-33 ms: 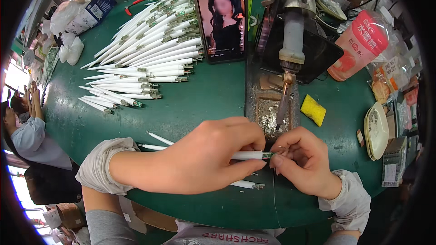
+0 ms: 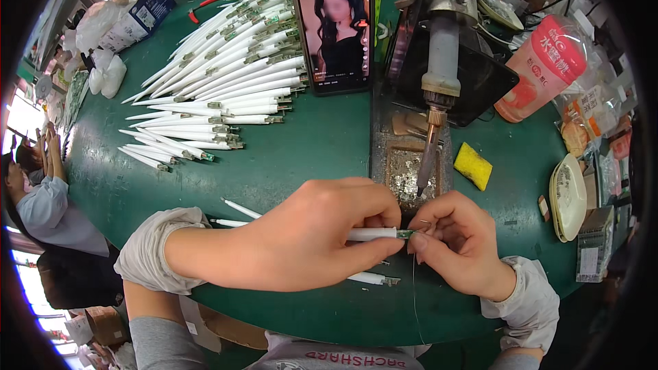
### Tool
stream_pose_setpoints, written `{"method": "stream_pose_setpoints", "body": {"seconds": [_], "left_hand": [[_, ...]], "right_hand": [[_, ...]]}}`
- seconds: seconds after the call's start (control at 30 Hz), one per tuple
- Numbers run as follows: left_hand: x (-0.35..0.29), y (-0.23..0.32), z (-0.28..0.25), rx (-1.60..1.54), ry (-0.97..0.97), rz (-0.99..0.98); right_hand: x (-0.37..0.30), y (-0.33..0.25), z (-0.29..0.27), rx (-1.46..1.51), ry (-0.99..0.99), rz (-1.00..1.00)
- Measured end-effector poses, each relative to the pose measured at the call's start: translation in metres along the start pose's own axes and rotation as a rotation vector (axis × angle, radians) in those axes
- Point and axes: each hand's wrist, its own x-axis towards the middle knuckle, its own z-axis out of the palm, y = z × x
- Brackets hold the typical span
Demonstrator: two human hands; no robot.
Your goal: The person solders wiring onto small circuit boards attached to white plastic tubes on an assembly line. This is done using a soldering iron and solder wire.
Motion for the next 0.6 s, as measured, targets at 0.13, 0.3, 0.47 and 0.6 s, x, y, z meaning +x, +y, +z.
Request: {"method": "stream_pose_setpoints", "body": {"seconds": [0.13, 0.3, 0.47, 0.6], "left_hand": [[0.002, -0.001, 0.000, -0.357, -0.110, -0.354], [0.003, -0.006, 0.000, -0.499, -0.148, -0.415], [0.007, -0.008, -0.002, -0.612, -0.152, -0.451], [0.007, -0.008, -0.001, -0.620, -0.150, -0.452]], "right_hand": [[-0.001, 0.003, -0.003, -0.030, -0.016, -0.017], [0.000, -0.008, 0.004, 0.155, 0.040, 0.059], [-0.001, -0.002, 0.001, -0.079, 0.092, -0.136], [0.004, -0.008, 0.001, -0.554, 0.054, -0.429]]}}
